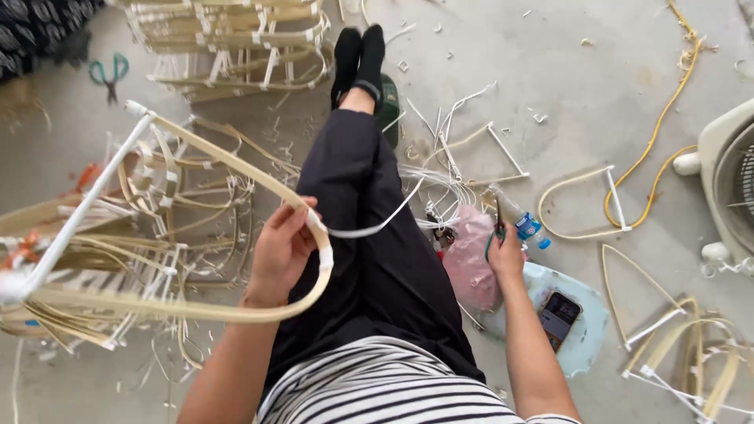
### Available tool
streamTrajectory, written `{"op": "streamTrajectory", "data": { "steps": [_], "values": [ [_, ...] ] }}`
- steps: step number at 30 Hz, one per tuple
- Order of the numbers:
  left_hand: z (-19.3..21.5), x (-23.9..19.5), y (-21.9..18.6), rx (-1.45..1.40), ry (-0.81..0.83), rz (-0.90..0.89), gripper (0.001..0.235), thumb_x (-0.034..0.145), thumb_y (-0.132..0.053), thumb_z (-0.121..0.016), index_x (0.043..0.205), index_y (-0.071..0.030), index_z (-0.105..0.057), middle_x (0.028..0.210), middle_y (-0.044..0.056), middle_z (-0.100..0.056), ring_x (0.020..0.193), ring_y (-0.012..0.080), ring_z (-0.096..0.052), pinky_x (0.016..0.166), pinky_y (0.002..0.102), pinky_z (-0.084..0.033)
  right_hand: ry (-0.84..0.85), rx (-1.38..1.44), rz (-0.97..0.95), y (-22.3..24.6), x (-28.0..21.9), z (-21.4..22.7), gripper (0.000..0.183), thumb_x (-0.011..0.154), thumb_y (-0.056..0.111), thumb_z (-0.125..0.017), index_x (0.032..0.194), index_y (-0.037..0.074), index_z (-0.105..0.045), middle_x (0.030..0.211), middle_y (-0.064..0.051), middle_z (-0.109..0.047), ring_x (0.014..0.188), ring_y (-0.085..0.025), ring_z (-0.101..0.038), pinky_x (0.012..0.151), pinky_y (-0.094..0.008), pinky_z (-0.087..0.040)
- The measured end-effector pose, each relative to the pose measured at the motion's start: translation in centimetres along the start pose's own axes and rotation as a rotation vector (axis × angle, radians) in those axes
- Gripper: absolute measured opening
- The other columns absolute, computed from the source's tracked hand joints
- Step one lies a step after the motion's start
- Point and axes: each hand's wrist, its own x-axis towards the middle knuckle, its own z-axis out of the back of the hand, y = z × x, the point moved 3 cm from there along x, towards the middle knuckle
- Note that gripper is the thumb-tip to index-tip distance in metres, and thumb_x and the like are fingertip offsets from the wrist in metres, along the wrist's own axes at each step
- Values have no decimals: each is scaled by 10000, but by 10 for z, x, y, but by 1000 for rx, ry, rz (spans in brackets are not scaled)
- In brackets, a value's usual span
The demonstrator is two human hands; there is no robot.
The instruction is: The recorder is assembling and wrapping curved bamboo or wood furniture frames using white plastic strips and scissors.
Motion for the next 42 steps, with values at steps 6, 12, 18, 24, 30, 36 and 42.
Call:
{"op": "streamTrajectory", "data": {
  "steps": [6,12,18,24,30,36,42],
  "values": [
    [40,40,30,-135,-14,117,182,1032,-122,-599,1145,-36,-713,877,57,-726,770,166,-706,709,325,-582,222,-531,-76,136,3,98,742,740,382,-861,1370,173,-529,1251,-232,-593,1125,-423,-633,963,-499,-511],
    [47,53,24,-71,-87,156,182,1032,-151,-609,1137,-43,-709,868,35,-712,783,143,-705,702,339,-600,199,-778,-146,174,29,144,771,760,399,-891,1387,136,-526,1228,-256,-566,1045,-421,-629,881,-505,-517],
    [16,72,25,-77,-2,147,197,1030,-175,-620,1129,-39,-721,854,9,-686,760,121,-695,672,318,-609,972,747,194,301,-61,124,509,891,116,-717,1385,83,-595,925,-18,-504,807,-113,-526,693,-294,-506],
    [0,63,25,-1,-22,162,209,1015,-199,-641,1119,-38,-726,804,16,-675,682,119,-694,593,295,-599,630,241,420,397,-99,99,536,856,109,-743,1375,104,-609,892,-61,-511,775,-182,-538,720,-316,-470],
    [-2,62,52,-55,62,235,227,1015,-191,-641,1125,-8,-719,786,20,-670,642,103,-675,569,266,-584,261,205,706,404,-96,111,633,797,162,-843,1381,82,-610,1026,-93,-589,878,-223,-582,790,-339,-503],
    [-21,56,63,31,141,357,262,1006,-196,-643,1149,13,-712,756,24,-662,587,97,-647,522,243,-537,183,96,531,341,-96,106,551,773,186,-918,1286,118,-728,784,-34,-601,673,-172,-591,646,-312,-506],
    [-5,56,34,330,-50,69,529,944,-37,-603,1443,-129,-455,861,19,-674,619,64,-607,500,215,-501,26,157,319,245,-75,108,469,908,162,-812,1327,64,-628,1108,-130,-658,977,-238,-649,836,-374,-528]
  ]
}}
